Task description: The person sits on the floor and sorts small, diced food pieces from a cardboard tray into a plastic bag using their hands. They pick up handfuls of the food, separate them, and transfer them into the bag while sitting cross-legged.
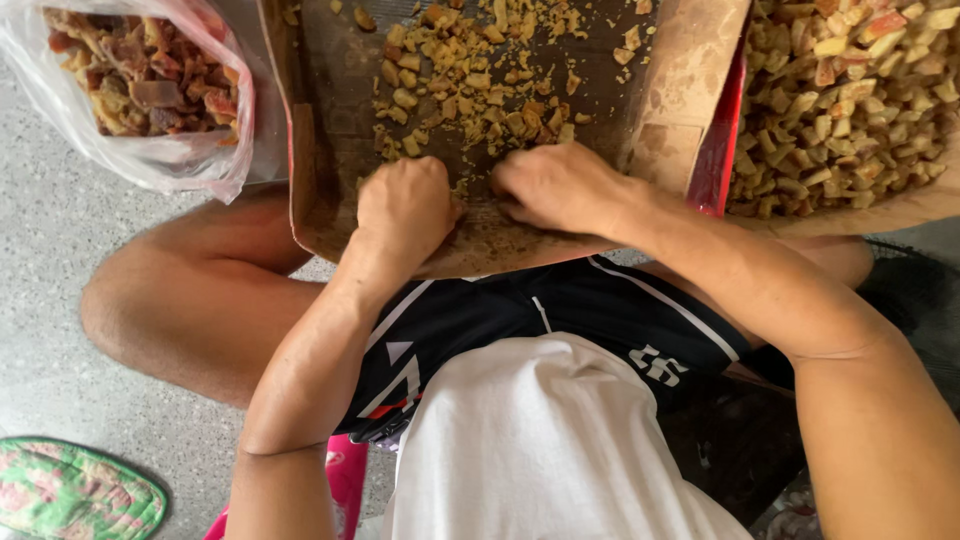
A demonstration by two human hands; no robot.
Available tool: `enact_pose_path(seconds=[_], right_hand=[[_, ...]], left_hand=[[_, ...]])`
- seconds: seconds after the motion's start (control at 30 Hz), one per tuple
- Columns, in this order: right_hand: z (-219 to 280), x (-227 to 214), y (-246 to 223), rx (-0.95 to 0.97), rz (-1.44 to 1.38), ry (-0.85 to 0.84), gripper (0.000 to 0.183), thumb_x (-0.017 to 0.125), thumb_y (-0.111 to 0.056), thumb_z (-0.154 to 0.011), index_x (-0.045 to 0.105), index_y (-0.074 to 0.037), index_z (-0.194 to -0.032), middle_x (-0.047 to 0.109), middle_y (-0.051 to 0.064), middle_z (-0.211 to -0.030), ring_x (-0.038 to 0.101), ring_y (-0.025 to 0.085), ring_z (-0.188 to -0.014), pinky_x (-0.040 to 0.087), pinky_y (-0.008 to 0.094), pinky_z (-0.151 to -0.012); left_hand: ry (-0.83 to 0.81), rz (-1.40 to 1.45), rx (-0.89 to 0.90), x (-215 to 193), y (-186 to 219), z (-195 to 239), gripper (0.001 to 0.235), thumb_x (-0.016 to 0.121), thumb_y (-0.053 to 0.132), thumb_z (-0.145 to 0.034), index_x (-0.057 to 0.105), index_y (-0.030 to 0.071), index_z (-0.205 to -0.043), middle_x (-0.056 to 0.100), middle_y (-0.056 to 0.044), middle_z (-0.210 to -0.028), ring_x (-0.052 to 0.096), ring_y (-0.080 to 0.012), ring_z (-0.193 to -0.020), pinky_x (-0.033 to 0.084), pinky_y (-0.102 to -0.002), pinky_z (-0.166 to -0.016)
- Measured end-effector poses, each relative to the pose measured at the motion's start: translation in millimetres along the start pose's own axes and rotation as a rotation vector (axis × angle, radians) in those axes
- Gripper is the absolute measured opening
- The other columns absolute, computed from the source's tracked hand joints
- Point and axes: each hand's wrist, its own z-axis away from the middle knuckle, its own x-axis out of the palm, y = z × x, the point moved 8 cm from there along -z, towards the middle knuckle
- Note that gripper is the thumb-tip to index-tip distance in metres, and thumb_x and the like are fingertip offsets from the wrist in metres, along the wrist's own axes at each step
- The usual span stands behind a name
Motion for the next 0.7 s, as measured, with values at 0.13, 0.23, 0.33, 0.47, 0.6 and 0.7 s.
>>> enact_pose_path(seconds=[0.13, 0.23, 0.33, 0.47, 0.6, 0.7], right_hand=[[7, -41, 19, 0.021, -0.927, 0.05, 0.018, 0.068, -0.021, -0.096, 0.058, -0.006, -0.093, 0.06, 0.008, -0.081, 0.059, 0.018, -0.061, 0.054, 0.03, -0.05], [4, -63, 24, -0.034, -1.415, 0.152, 0.01, 0.061, -0.013, -0.094, 0.052, -0.011, -0.094, 0.061, 0.008, -0.092, 0.062, 0.015, -0.073, 0.058, 0.028, -0.056], [-18, -68, 25, -0.012, -1.583, 0.183, 0.005, 0.056, -0.011, -0.091, 0.051, -0.013, -0.09, 0.067, 0.007, -0.093, 0.067, 0.014, -0.076, 0.06, 0.027, -0.054], [-39, -54, 35, 0.215, -0.958, 0.218, 0.006, 0.059, -0.015, -0.098, 0.058, -0.009, -0.094, 0.056, 0.005, -0.069, 0.051, 0.017, -0.049, 0.046, 0.029, -0.041], [-62, -59, 11, 0.034, -0.045, 0.496, 0.04, 0.072, -0.041, -0.105, 0.062, -0.003, -0.1, 0.062, 0.005, -0.069, 0.055, 0.013, -0.049, 0.049, 0.028, -0.045], [-64, -57, 11, 0.062, -0.068, 0.456, 0.036, 0.067, -0.039, -0.106, 0.064, -0.004, -0.097, 0.064, 0.007, -0.071, 0.056, 0.013, -0.053, 0.046, 0.025, -0.046]], left_hand=[[0.083, 0.421, 0.042, -37, -10, 5, 0.025, 0.087, 0.028, -0.077, 0.078, 0.006, -0.075, 0.071, -0.015, -0.065, 0.069, -0.0259, -0.059, 0.056, -0.039, -0.06], [0.024, 0.636, -0.06, -63, -26, 12, 0.028, 0.088, 0.032, -0.079, 0.078, 0.006, -0.077, 0.069, -0.011, -0.061, 0.062, -0.0192, -0.053, 0.051, -0.037, -0.054], [0.011, 0.78, -0.085, -85, -30, 17, 0.026, 0.086, 0.03, -0.084, 0.078, 0.005, -0.081, 0.068, -0.005, -0.061, 0.055, -0.0098, -0.054, 0.046, -0.031, -0.05], [-0.048, 0.994, -0.134, -85, -42, 21, 0.019, 0.084, 0.023, -0.087, 0.078, 0.006, -0.085, 0.071, -0.003, -0.069, 0.058, -0.0052, -0.054, 0.047, -0.022, -0.047], [0.007, 1.487, 0.047, -85, -47, 24, 0.012, 0.077, 0.007, -0.094, 0.066, 0.002, -0.093, 0.074, -0.011, -0.093, 0.069, -0.0111, -0.074, 0.06, -0.026, -0.063], [0.027, 1.849, 0.159, -86, -50, 23, 0.009, 0.066, -0.002, -0.1, 0.059, 0.004, -0.101, 0.071, -0.017, -0.104, 0.073, -0.0204, -0.087, 0.066, -0.035, -0.072]])
